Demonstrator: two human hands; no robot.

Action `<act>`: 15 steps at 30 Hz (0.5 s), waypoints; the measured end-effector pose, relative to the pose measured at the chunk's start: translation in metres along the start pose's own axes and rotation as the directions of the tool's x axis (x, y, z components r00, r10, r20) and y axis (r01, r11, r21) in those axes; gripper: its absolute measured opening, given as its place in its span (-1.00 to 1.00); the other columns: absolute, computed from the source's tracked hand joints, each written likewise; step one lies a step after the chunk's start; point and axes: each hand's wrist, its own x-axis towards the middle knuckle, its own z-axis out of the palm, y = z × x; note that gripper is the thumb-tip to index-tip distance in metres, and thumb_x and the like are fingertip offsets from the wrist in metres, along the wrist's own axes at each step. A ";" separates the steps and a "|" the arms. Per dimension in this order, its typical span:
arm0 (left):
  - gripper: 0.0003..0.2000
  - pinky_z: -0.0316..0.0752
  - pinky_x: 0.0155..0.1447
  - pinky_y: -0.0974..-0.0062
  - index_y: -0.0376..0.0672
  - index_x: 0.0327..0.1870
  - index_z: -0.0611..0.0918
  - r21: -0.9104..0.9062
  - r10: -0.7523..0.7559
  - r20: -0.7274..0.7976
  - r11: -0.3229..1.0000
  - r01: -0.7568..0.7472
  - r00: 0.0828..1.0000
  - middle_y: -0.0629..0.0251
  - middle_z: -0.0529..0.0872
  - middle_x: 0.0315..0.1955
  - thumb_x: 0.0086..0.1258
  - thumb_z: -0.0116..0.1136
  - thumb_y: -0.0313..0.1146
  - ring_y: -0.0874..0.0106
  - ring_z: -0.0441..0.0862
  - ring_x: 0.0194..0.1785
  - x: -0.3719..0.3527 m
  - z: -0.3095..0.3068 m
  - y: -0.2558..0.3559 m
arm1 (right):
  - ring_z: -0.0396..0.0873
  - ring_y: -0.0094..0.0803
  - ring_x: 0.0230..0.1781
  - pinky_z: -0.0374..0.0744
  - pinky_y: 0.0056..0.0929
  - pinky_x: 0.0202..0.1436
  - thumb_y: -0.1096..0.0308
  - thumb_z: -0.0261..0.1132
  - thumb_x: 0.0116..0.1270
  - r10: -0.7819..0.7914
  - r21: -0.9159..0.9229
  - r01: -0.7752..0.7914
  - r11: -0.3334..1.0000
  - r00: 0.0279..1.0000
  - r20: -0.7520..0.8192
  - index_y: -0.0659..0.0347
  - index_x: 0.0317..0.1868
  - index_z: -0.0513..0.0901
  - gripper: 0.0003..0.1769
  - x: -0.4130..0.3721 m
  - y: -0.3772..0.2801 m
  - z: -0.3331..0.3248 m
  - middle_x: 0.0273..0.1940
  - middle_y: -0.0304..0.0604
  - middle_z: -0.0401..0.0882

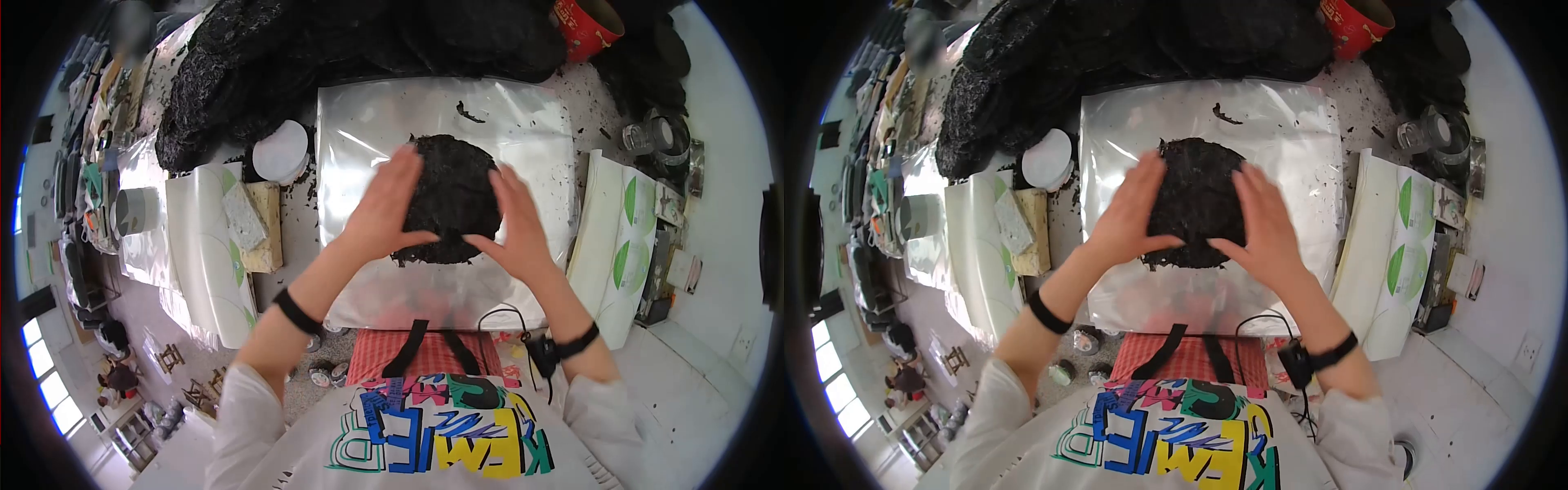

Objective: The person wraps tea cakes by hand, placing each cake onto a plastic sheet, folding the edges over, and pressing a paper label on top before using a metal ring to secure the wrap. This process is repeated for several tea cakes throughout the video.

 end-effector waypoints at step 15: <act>0.21 -0.18 0.58 0.17 -0.48 0.45 0.03 0.375 -0.132 0.693 0.906 -0.197 0.709 -0.11 -0.13 0.51 -0.09 0.44 0.16 0.05 -0.25 0.59 0.047 0.094 -0.038 | -0.16 0.03 0.56 -0.02 -0.21 0.58 -0.04 0.56 -0.21 0.092 -0.233 0.040 0.972 0.845 0.527 0.59 0.42 0.02 0.35 0.040 0.052 0.113 0.50 0.27 -0.13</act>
